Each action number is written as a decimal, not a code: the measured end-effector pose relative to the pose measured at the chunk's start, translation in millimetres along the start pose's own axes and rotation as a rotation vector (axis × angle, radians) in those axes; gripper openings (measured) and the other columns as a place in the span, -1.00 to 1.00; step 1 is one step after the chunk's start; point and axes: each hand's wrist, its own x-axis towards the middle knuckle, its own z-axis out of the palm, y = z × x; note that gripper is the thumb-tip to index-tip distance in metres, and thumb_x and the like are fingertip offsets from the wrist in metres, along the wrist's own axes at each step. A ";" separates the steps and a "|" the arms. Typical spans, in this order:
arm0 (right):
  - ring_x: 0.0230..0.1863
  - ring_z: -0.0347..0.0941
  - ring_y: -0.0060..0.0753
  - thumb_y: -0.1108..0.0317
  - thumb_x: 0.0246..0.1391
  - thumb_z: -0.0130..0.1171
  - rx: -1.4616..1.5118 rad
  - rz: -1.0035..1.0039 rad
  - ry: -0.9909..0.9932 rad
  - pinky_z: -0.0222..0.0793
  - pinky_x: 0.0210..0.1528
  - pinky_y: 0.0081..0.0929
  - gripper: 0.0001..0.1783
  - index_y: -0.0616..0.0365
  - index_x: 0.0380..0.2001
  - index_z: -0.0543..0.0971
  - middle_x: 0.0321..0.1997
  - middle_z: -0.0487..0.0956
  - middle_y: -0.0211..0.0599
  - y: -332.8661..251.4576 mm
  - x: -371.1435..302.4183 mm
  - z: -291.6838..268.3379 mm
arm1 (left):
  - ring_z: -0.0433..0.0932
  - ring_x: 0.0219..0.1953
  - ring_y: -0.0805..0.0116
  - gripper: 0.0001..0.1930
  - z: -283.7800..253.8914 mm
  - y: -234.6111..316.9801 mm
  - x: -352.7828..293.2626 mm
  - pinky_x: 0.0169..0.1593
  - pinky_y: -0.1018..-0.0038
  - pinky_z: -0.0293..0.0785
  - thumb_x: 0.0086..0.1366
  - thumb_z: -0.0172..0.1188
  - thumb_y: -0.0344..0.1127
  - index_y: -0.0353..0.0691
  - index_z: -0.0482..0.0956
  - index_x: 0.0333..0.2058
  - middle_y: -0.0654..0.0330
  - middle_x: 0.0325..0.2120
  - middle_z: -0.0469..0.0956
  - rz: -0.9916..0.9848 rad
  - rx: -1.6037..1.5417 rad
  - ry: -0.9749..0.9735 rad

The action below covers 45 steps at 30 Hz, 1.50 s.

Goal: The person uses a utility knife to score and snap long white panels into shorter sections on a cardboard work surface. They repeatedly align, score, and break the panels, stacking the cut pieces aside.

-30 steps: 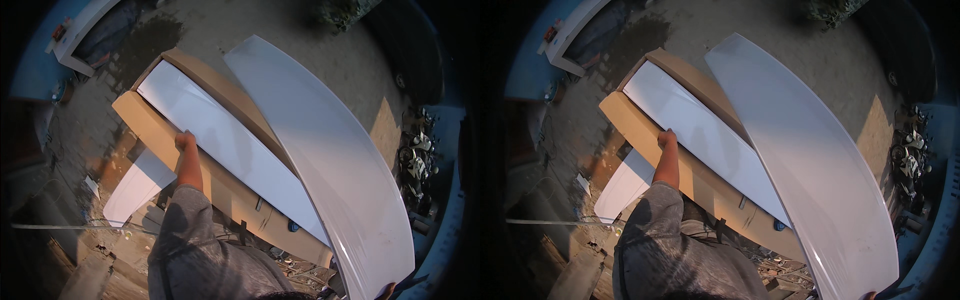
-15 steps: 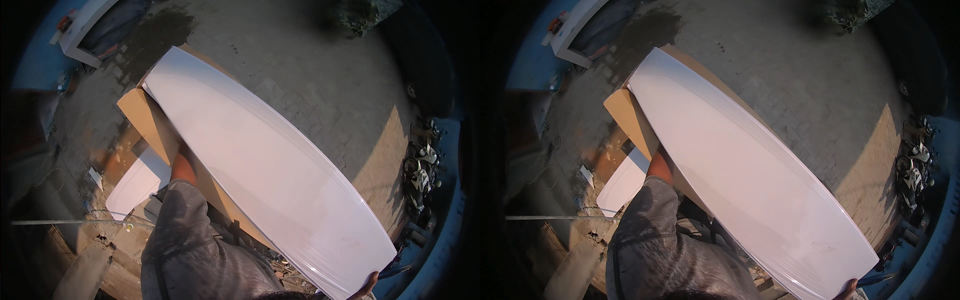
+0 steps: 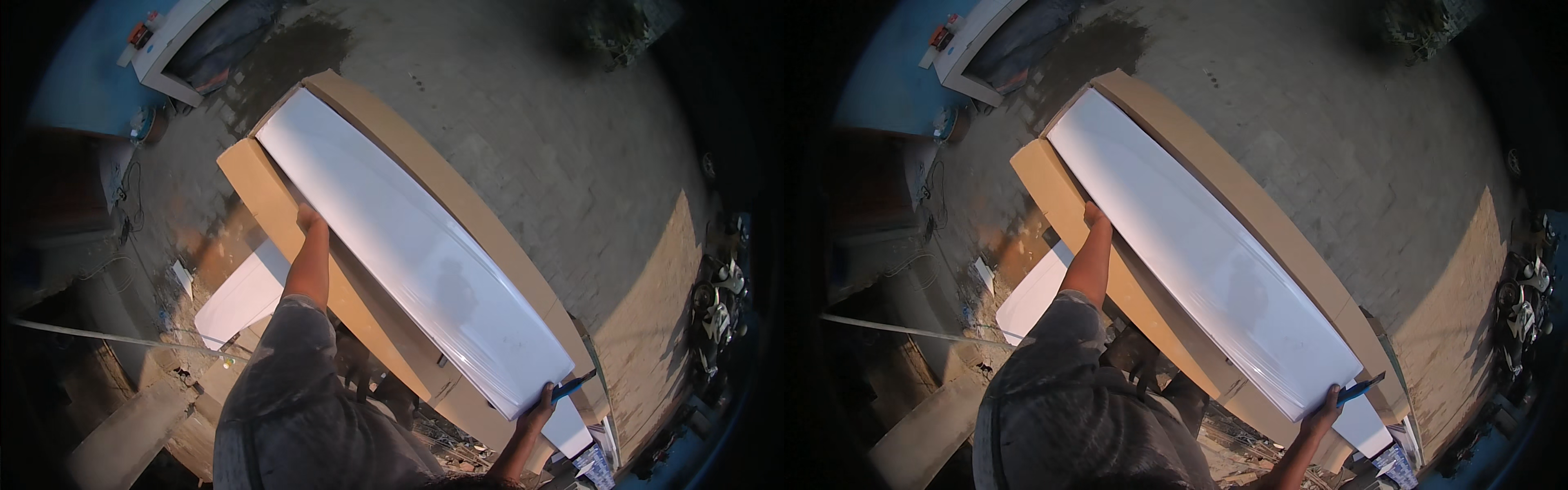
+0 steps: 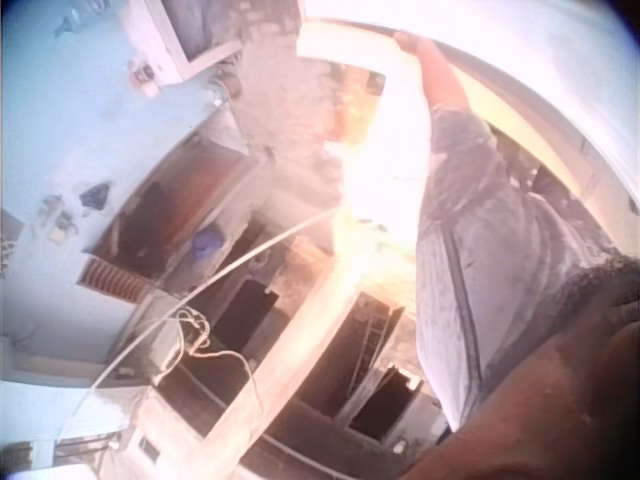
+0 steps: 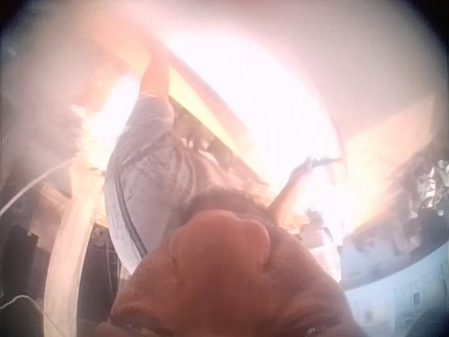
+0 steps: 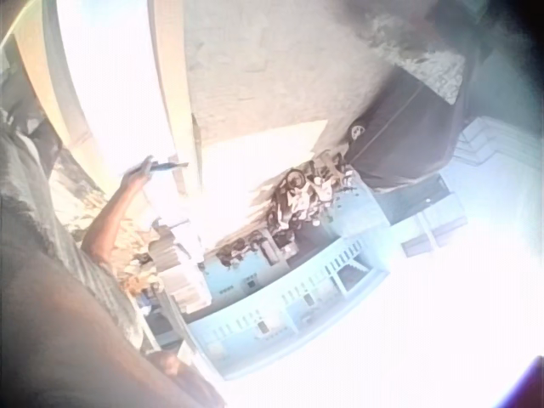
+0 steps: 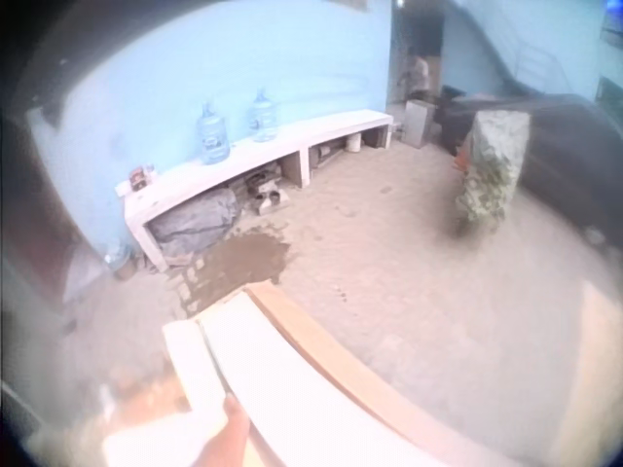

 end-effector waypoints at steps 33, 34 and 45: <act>-0.08 0.67 0.01 0.27 0.31 0.30 -0.171 0.147 0.539 0.54 0.05 -0.19 -0.72 0.18 -0.02 0.72 -0.15 0.72 -0.03 245.9 69.7 -28.7 | 0.47 0.29 -0.08 -0.60 88.8 -27.5 -588.0 0.38 0.03 0.35 0.38 0.37 -0.25 -0.28 0.65 0.13 -0.04 0.24 0.54 1.943 0.090 -0.823; -0.14 0.67 -0.02 0.25 0.31 0.30 -0.176 0.215 0.492 0.54 0.00 -0.21 -0.73 0.17 -0.04 0.73 -0.20 0.73 -0.06 252.0 58.0 -32.5 | 0.45 0.29 -0.08 -0.57 104.8 -32.0 -608.5 0.40 0.01 0.31 0.36 0.39 -0.23 -0.27 0.64 0.14 -0.03 0.23 0.53 1.946 0.109 -0.803; -0.39 0.53 -0.47 0.33 0.27 0.34 0.066 0.262 0.490 0.48 -0.25 -0.38 -0.78 0.28 -0.17 0.73 -0.43 0.67 -0.33 295.7 32.1 6.3 | 0.42 0.21 -0.02 -0.57 159.2 -60.6 -636.4 0.34 0.01 0.24 0.27 0.43 -0.17 -0.21 0.65 0.06 0.03 0.08 0.51 1.964 0.031 -0.712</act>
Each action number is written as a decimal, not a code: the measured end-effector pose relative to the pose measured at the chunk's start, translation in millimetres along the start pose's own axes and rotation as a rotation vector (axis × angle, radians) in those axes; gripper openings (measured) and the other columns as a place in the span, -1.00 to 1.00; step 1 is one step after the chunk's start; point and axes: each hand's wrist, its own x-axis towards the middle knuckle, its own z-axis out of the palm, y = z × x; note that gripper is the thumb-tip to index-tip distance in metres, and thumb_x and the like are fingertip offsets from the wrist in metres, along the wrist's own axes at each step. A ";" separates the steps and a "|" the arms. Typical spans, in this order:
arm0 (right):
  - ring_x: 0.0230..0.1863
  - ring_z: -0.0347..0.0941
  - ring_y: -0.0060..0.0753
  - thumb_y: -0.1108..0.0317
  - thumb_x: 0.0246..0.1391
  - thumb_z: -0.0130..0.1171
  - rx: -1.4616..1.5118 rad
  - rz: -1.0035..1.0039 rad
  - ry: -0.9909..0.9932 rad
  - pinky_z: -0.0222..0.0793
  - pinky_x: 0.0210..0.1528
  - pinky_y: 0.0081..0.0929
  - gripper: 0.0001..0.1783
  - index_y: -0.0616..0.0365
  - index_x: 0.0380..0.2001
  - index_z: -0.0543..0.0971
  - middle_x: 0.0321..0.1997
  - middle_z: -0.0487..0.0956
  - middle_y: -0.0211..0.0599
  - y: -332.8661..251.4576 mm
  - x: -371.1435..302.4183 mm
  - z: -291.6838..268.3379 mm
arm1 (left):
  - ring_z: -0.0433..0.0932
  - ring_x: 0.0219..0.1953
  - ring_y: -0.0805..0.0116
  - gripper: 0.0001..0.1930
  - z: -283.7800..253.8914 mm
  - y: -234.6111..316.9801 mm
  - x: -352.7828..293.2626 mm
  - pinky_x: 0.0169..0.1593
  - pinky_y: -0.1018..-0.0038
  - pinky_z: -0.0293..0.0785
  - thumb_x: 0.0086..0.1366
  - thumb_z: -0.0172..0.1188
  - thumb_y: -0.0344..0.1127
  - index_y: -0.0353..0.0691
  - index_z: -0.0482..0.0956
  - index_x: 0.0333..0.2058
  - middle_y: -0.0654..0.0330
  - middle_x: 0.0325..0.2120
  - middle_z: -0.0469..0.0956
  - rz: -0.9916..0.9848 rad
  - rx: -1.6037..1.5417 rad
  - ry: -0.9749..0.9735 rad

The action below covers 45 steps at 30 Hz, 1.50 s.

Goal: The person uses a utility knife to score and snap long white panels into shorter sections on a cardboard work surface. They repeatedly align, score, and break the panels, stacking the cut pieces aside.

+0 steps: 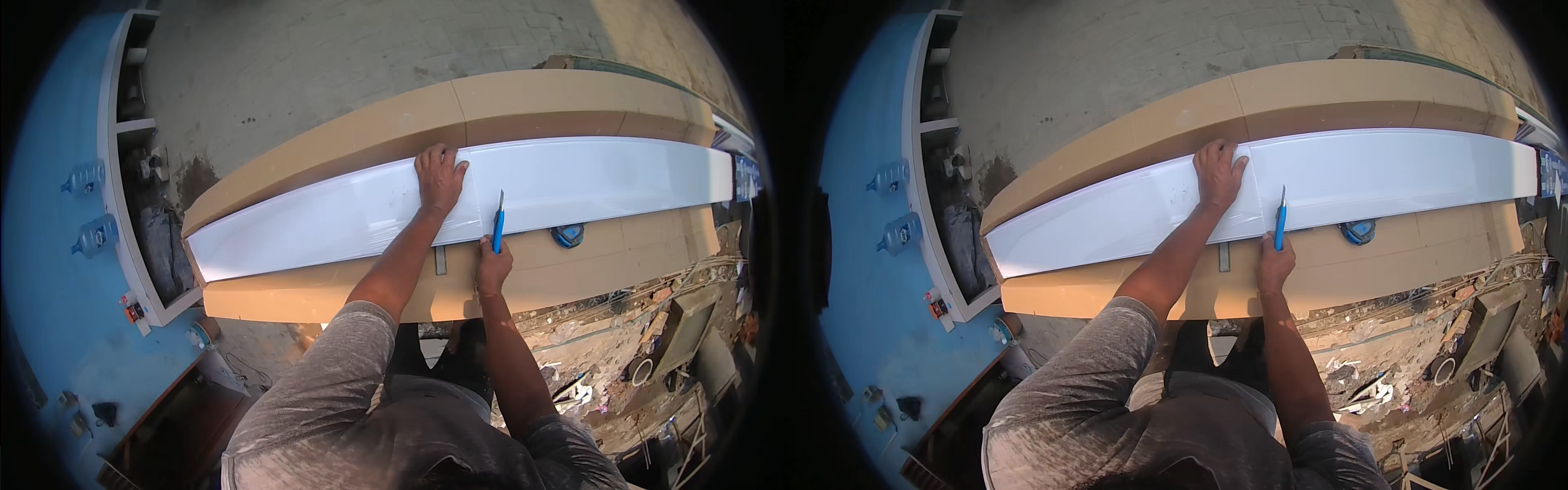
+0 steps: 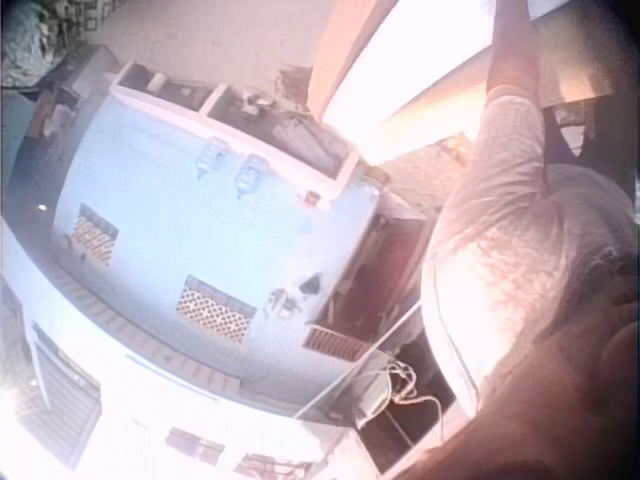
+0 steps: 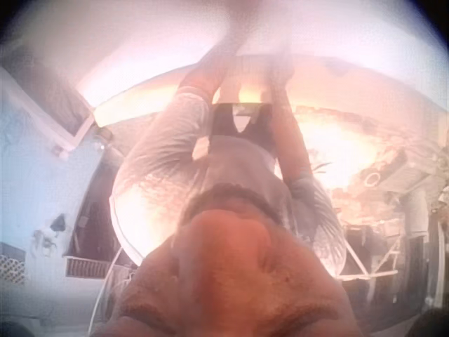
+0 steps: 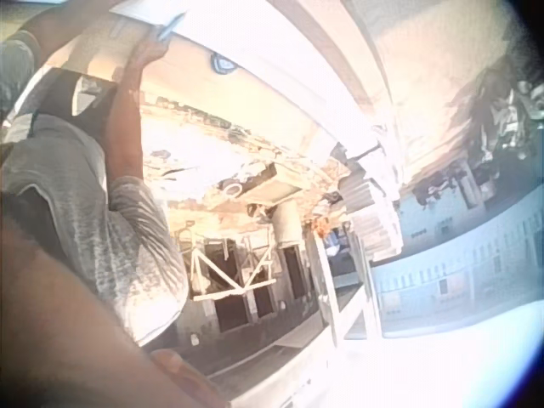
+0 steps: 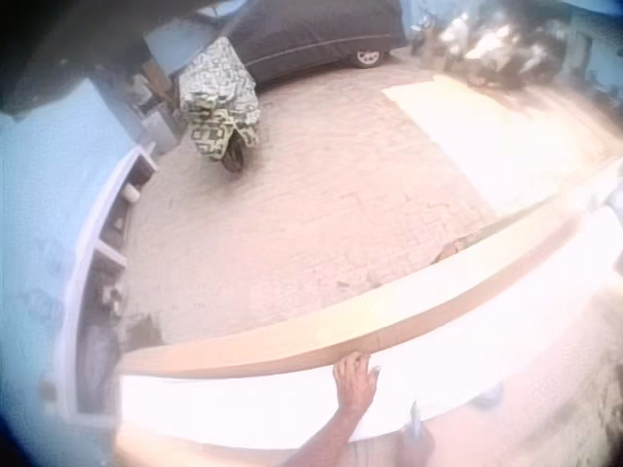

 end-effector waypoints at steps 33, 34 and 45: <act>-0.32 0.61 -0.49 0.42 0.42 0.19 0.197 0.005 -0.014 0.61 -0.23 -0.50 -0.86 0.30 -0.18 0.53 -0.32 0.61 -0.31 10.0 -9.8 19.5 | 0.43 0.08 0.03 -0.74 5.5 11.4 10.6 0.20 0.07 0.34 0.33 0.35 -0.23 -0.18 0.58 -0.08 0.05 -0.05 0.45 0.000 -0.019 0.035; -0.33 0.62 -0.49 0.41 0.42 0.20 0.143 -0.014 -0.007 0.61 -0.22 -0.50 -0.85 0.31 -0.18 0.54 -0.32 0.62 -0.30 11.3 -7.4 17.7 | 0.45 0.06 0.02 -0.74 7.2 13.1 10.8 0.19 0.07 0.34 0.33 0.36 -0.23 -0.18 0.59 -0.09 0.05 -0.05 0.46 0.009 -0.025 0.056; -0.33 0.65 -0.32 0.26 0.37 0.27 0.061 -0.021 0.040 0.54 -0.19 -0.26 -0.76 0.27 -0.21 0.62 -0.32 0.72 -0.16 19.8 0.1 13.6 | 0.48 0.10 0.07 -0.73 15.1 3.9 9.0 0.24 0.09 0.30 0.37 0.33 -0.18 -0.13 0.66 -0.02 0.12 -0.03 0.54 0.018 0.132 0.003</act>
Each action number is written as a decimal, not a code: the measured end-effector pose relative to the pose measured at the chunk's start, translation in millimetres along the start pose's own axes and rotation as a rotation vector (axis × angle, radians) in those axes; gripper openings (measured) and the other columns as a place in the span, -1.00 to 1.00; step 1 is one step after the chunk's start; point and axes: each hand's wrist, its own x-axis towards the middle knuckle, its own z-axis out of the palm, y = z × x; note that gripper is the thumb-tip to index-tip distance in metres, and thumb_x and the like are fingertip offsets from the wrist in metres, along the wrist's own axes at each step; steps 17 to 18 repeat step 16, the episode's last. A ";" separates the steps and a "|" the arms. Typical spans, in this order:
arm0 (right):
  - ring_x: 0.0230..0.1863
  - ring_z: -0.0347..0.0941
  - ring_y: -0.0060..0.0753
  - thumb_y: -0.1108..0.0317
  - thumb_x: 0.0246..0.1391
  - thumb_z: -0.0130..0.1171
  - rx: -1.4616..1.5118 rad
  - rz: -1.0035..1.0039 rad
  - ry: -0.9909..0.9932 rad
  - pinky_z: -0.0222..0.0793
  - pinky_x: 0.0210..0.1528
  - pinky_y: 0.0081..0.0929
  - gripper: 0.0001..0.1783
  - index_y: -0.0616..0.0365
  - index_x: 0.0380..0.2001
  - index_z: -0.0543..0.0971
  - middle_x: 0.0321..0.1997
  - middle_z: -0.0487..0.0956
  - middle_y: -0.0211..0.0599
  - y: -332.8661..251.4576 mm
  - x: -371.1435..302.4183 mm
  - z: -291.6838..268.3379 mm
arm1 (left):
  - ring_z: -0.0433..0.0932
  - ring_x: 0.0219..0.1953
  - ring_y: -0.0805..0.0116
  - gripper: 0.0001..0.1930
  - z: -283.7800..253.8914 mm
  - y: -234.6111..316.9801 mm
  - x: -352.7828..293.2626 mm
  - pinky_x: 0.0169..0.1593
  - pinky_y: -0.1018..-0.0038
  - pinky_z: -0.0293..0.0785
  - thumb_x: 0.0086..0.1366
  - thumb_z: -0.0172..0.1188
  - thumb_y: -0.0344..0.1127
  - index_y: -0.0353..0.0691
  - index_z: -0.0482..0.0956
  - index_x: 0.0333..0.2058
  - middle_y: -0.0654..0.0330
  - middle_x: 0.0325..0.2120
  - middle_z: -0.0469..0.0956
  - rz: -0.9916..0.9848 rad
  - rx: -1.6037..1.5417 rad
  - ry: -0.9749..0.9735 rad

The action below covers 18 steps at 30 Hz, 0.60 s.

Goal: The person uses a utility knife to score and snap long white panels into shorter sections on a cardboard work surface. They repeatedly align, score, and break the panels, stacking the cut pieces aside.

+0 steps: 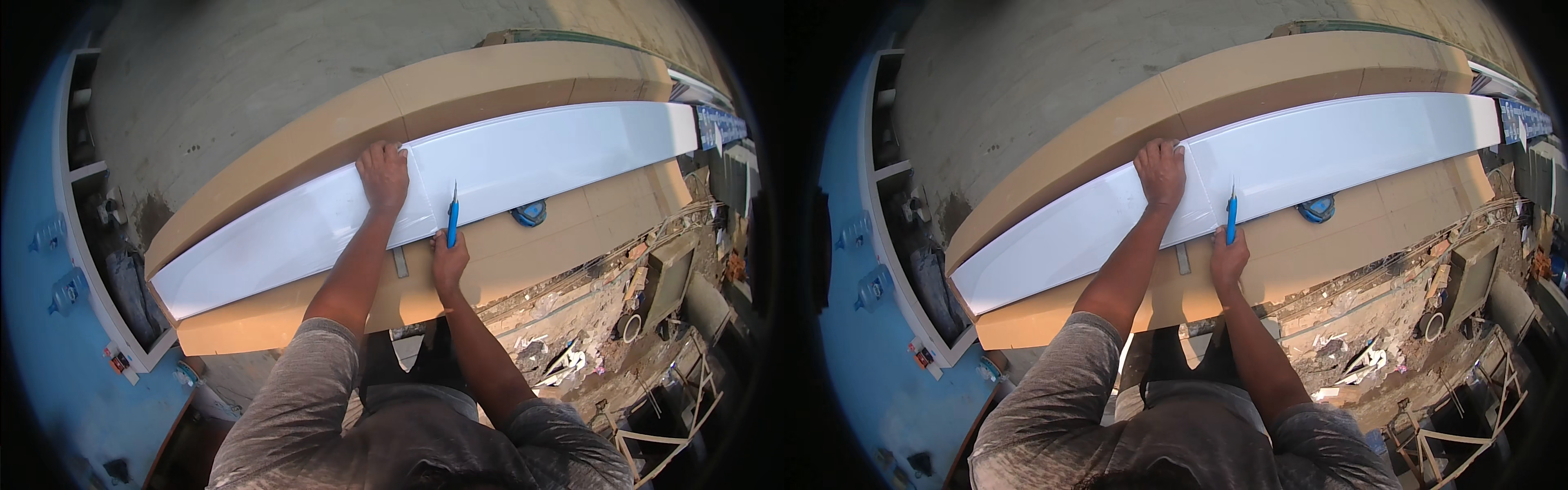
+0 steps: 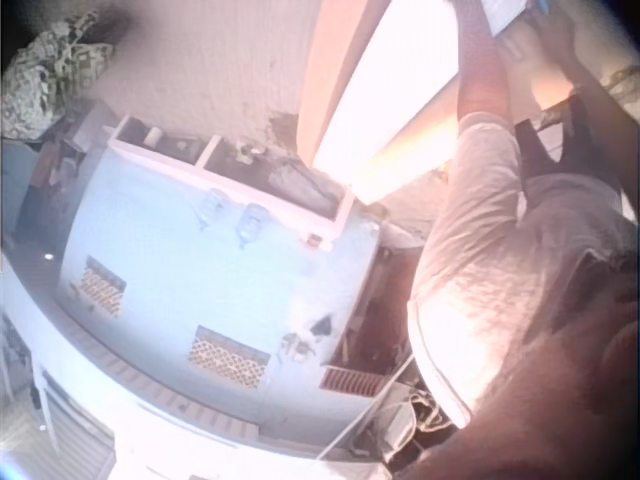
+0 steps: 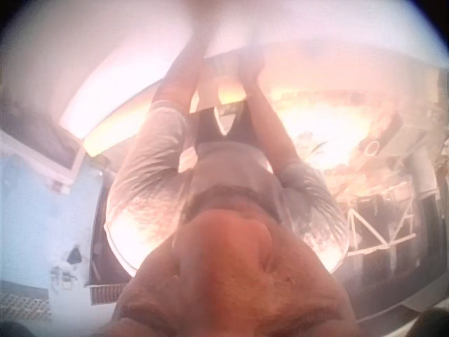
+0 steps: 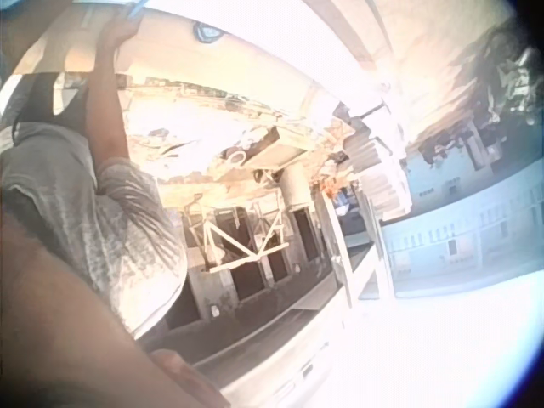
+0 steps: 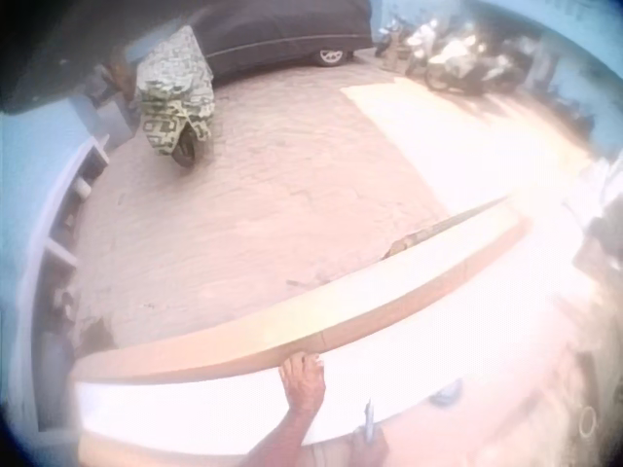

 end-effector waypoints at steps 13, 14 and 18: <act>-0.15 0.64 0.33 0.37 0.44 -0.01 -0.696 -0.503 -0.402 0.53 -0.06 0.16 -0.36 -0.08 0.55 0.28 -0.15 0.69 0.17 -137.9 41.3 6.2 | 0.49 0.13 0.09 -0.70 -9.6 -21.3 -7.8 0.28 0.07 0.28 0.34 0.38 -0.19 -0.12 0.63 -0.01 0.10 0.01 0.56 0.066 0.090 0.070; -0.15 0.64 0.32 0.38 0.43 0.00 -0.734 -0.495 -0.422 0.53 -0.06 0.17 -0.34 -0.10 0.55 0.28 -0.15 0.69 0.15 -147.0 41.3 9.0 | 0.49 0.15 0.08 -0.70 -8.7 -24.0 -8.1 0.28 0.06 0.27 0.34 0.38 -0.20 -0.12 0.63 -0.01 0.09 0.02 0.56 0.067 0.095 0.058; -0.13 0.64 0.35 0.38 0.42 0.00 -0.808 -0.485 -0.453 0.54 -0.03 0.16 -0.31 -0.12 0.58 0.23 -0.14 0.70 0.13 -152.4 43.3 12.2 | 0.48 0.17 0.07 -0.69 -5.1 -25.0 -10.5 0.30 0.05 0.26 0.33 0.39 -0.20 -0.13 0.63 -0.01 0.08 0.04 0.56 0.059 0.096 0.026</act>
